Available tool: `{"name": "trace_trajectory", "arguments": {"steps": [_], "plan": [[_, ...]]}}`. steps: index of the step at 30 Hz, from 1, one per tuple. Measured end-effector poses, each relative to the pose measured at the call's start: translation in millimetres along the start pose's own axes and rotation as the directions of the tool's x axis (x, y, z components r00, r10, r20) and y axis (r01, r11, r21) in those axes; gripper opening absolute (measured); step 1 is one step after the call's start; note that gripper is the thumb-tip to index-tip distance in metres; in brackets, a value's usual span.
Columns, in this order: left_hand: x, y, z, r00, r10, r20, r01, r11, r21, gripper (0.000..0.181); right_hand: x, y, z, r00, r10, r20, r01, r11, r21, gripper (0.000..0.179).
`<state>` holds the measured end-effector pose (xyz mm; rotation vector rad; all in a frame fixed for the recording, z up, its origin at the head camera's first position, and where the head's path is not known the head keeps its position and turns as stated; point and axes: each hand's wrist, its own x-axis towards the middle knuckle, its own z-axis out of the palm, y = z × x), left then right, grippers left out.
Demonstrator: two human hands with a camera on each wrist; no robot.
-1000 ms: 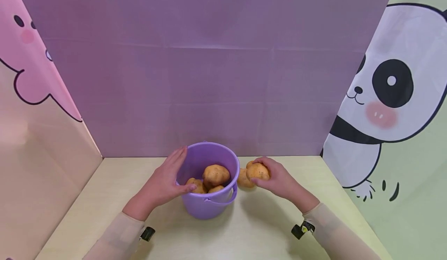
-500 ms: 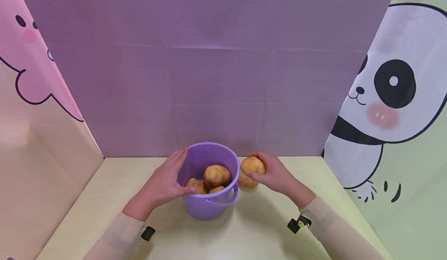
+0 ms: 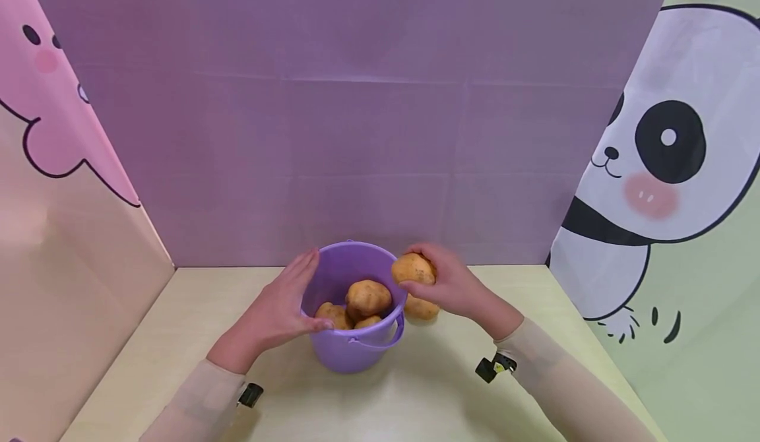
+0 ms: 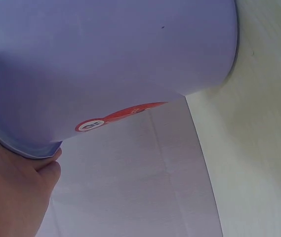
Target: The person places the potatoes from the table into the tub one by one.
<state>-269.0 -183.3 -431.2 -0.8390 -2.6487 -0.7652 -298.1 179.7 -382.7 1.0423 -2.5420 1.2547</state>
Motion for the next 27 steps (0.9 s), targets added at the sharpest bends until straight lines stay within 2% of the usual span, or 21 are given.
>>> {"name": "trace_trajectory", "arguments": {"steps": [7, 13, 27], "plan": [[-1.8, -1.4, 0.9, 1.000, -0.007, -0.002, 0.007, 1.000, -0.018, 0.146, 18.2, -13, 9, 0.998, -0.059, 0.032, 0.061, 0.994, -0.085, 0.044], [-2.3, -1.5, 1.7, 1.000, 0.003, -0.014, -0.003, 1.000, -0.025, 0.148, 32.9, -16, 19, 0.994, -0.064, 0.084, 0.071, 0.994, -0.089, 0.048], [-1.7, 1.3, 0.8, 1.000, -0.009, -0.012, 0.008, 1.000, -0.025, 0.146, 52.6, -24, 35, 0.969, -0.183, 0.163, 0.208, 0.967, -0.149, 0.046]]}}
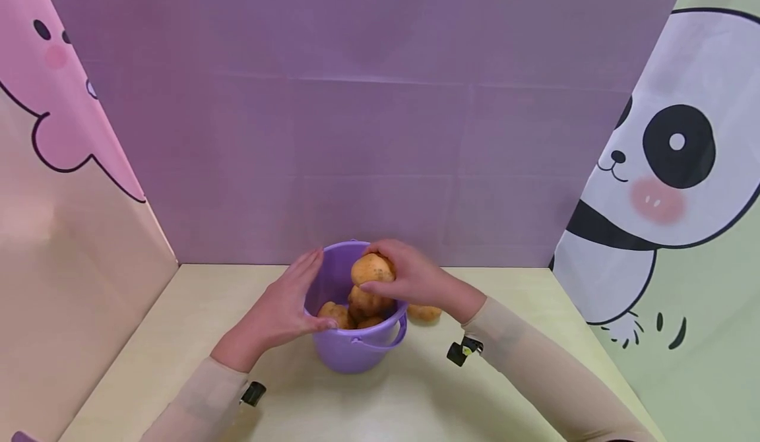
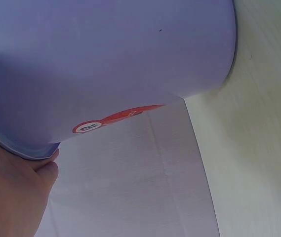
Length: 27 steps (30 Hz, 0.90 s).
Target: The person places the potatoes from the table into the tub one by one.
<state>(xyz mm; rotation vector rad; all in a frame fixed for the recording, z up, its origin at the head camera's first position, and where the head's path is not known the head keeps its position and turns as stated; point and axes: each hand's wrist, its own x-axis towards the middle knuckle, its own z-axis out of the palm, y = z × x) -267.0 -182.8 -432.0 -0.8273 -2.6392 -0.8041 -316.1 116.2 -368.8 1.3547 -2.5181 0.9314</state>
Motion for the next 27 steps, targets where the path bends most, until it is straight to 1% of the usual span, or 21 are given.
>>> {"name": "trace_trajectory", "arguments": {"steps": [5, 11, 16, 19, 27], "plan": [[0.2, -0.3, -0.7, 1.000, -0.003, 0.001, 0.003, 1.000, 0.006, 0.145, 6.6, -5, 2, 0.999, -0.018, 0.038, 0.018, 1.000, 0.017, 0.045], [0.9, -0.3, -1.3, 1.000, -0.005, 0.001, 0.005, 1.000, 0.003, 0.142, 13.3, -11, 8, 0.997, -0.002, 0.083, -0.003, 0.998, 0.055, 0.048], [0.2, 0.4, -1.4, 1.000, -0.004, -0.001, 0.004, 1.000, -0.001, 0.137, 18.3, -13, 13, 0.993, 0.012, 0.121, -0.020, 0.998, 0.062, 0.045], [0.1, 0.3, -1.3, 1.000, -0.002, -0.001, 0.002, 1.000, 0.001, 0.136, 21.6, -12, 17, 0.990, 0.012, 0.144, -0.020, 0.998, 0.054, 0.044], [0.3, 0.5, -0.3, 1.000, 0.005, 0.000, -0.005, 1.000, -0.003, 0.137, 24.4, -16, 21, 0.984, 0.000, 0.175, -0.001, 1.000, 0.001, 0.044]]}}
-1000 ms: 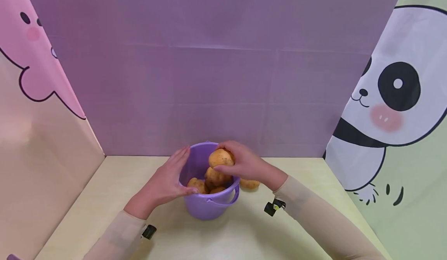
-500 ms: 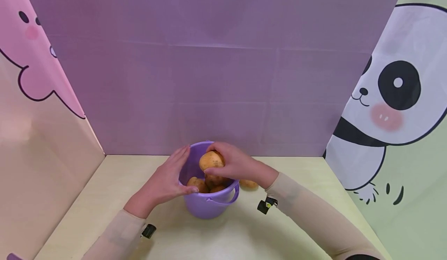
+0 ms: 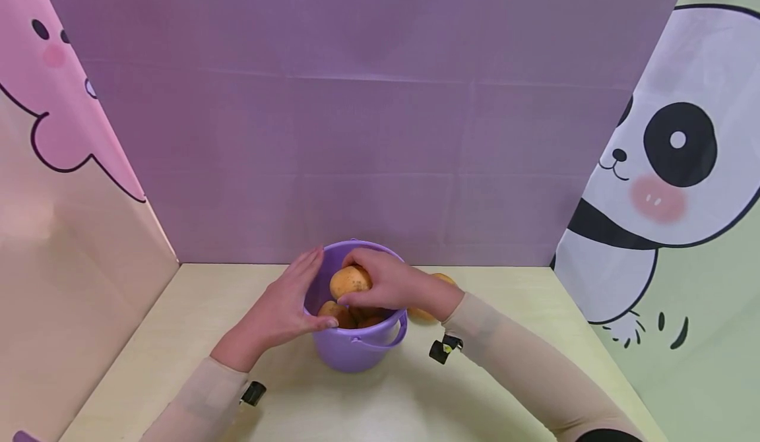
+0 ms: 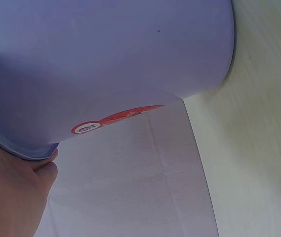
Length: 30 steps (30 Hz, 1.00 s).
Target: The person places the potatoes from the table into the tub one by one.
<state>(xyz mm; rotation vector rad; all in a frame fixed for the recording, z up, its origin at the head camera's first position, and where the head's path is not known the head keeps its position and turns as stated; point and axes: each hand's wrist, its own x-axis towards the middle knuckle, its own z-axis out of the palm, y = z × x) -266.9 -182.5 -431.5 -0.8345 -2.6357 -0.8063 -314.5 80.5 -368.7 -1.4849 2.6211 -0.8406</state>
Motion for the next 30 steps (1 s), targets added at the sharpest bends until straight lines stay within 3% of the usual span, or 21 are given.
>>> {"name": "trace_trajectory", "arguments": {"steps": [30], "plan": [[-3.3, 2.4, -1.3, 1.000, -0.011, 0.002, 0.011, 1.000, -0.001, 0.133, 2.6, -2, 12, 0.998, -0.037, 0.058, 0.041, 0.997, -0.072, 0.044]]}}
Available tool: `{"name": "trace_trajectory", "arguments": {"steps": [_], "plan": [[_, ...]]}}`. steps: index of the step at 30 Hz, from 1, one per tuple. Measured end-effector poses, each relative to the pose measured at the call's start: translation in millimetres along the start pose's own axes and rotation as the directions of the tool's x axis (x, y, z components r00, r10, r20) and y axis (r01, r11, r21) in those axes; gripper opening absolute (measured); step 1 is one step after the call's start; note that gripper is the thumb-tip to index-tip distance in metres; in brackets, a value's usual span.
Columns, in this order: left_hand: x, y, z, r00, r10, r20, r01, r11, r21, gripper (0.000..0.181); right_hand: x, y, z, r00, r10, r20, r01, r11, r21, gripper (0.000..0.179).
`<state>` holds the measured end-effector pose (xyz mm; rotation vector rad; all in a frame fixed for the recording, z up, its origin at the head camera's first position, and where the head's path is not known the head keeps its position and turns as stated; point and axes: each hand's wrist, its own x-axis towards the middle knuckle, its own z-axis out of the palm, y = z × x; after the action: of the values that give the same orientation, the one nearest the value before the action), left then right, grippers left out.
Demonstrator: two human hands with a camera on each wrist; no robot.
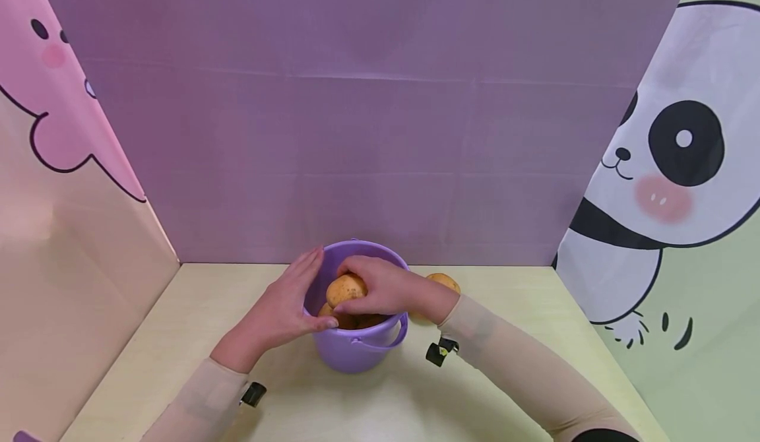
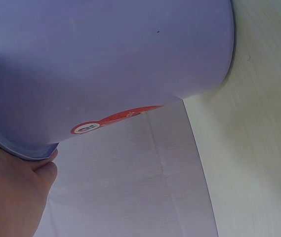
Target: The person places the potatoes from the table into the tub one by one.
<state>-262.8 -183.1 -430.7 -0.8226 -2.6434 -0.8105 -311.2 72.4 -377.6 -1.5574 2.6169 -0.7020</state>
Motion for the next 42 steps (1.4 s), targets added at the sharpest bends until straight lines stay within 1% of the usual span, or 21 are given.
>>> {"name": "trace_trajectory", "arguments": {"steps": [10, 15, 19, 22, 24, 26, 29, 31, 34, 38, 42], "plan": [[0.5, -0.1, 1.6, 1.000, 0.010, -0.009, -0.010, 1.000, 0.006, 0.130, -1.2, 0, -2, 1.000, -0.019, 0.015, 0.019, 0.999, 0.041, 0.041], [0.2, 0.0, 1.3, 1.000, 0.014, -0.006, -0.014, 1.000, 0.001, 0.132, -2.0, 0, -3, 1.000, -0.022, 0.005, 0.022, 0.999, 0.043, 0.040], [-0.4, 1.4, -0.1, 1.000, 0.006, 0.005, -0.006, 1.000, -0.008, 0.133, -3.9, 0, -6, 1.000, -0.011, -0.005, 0.011, 0.999, 0.047, 0.039], [-0.3, 1.9, -0.5, 1.000, 0.000, 0.009, 0.000, 1.000, -0.012, 0.134, -6.7, 1, -8, 1.000, -0.003, -0.024, 0.005, 0.997, 0.081, 0.034], [0.1, 0.8, 0.1, 1.000, 0.007, 0.004, -0.007, 1.000, -0.007, 0.135, -9.5, 1, -9, 0.999, -0.007, -0.054, 0.013, 0.993, 0.118, 0.029], [0.7, -0.7, 0.6, 1.000, 0.016, -0.003, -0.016, 1.000, -0.006, 0.137, -13.1, 3, -11, 0.995, -0.019, -0.101, 0.033, 0.989, 0.141, 0.024], [1.6, -1.2, 1.1, 1.000, 0.022, -0.008, -0.022, 1.000, -0.007, 0.137, -20.9, 7, -16, 0.984, -0.037, -0.172, 0.064, 0.987, 0.151, 0.019], [1.6, -1.1, 1.1, 1.000, 0.017, -0.006, -0.017, 1.000, -0.006, 0.134, -27.1, 12, -19, 0.975, -0.039, -0.217, 0.073, 0.986, 0.152, 0.017], [1.4, 0.3, 0.7, 1.000, 0.002, -0.003, -0.002, 1.000, -0.007, 0.129, -37.8, 21, -24, 0.962, -0.015, -0.271, 0.065, 0.982, 0.177, 0.014], [0.9, 0.8, 0.8, 1.000, -0.011, -0.003, 0.011, 1.000, -0.010, 0.127, -53.9, 30, -29, 0.941, 0.040, -0.336, 0.034, 0.977, 0.211, 0.012], [0.6, -0.8, 1.8, 1.000, -0.008, -0.007, 0.008, 1.000, -0.007, 0.127, -69.8, 40, -32, 0.924, 0.083, -0.373, 0.001, 0.976, 0.219, 0.009]]}}
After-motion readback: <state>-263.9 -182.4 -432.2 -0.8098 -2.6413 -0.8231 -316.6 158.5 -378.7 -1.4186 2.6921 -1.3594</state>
